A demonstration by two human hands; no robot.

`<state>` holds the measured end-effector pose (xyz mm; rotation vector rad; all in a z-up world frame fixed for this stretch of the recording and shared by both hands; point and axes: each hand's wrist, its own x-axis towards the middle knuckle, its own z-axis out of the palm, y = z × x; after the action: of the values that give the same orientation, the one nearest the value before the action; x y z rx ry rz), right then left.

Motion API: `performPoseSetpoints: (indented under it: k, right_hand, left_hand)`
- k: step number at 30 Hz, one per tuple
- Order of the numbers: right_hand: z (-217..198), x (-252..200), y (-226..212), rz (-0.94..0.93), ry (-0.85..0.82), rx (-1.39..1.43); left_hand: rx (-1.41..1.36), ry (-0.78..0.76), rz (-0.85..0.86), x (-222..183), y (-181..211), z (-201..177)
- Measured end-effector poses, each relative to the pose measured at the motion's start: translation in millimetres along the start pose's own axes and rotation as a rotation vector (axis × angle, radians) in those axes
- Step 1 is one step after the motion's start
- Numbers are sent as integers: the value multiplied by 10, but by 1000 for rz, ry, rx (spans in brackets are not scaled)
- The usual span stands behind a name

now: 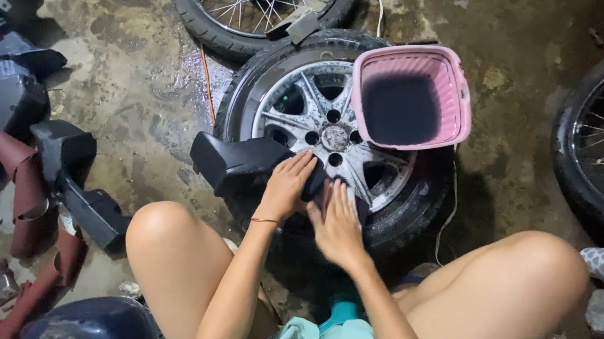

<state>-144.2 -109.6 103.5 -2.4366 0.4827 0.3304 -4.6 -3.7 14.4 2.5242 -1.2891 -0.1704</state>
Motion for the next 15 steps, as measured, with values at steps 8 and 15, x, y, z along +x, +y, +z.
performPoseSetpoints:
  k: [8, 15]
  right_hand:
    - [-60, 262, 95, 112, -8, 34]
    - [68, -476, -20, -169, 198, -126]
  left_hand:
    - [-39, -9, 7, -22, 94, -250]
    - [-47, -43, -5, -21, 83, -251]
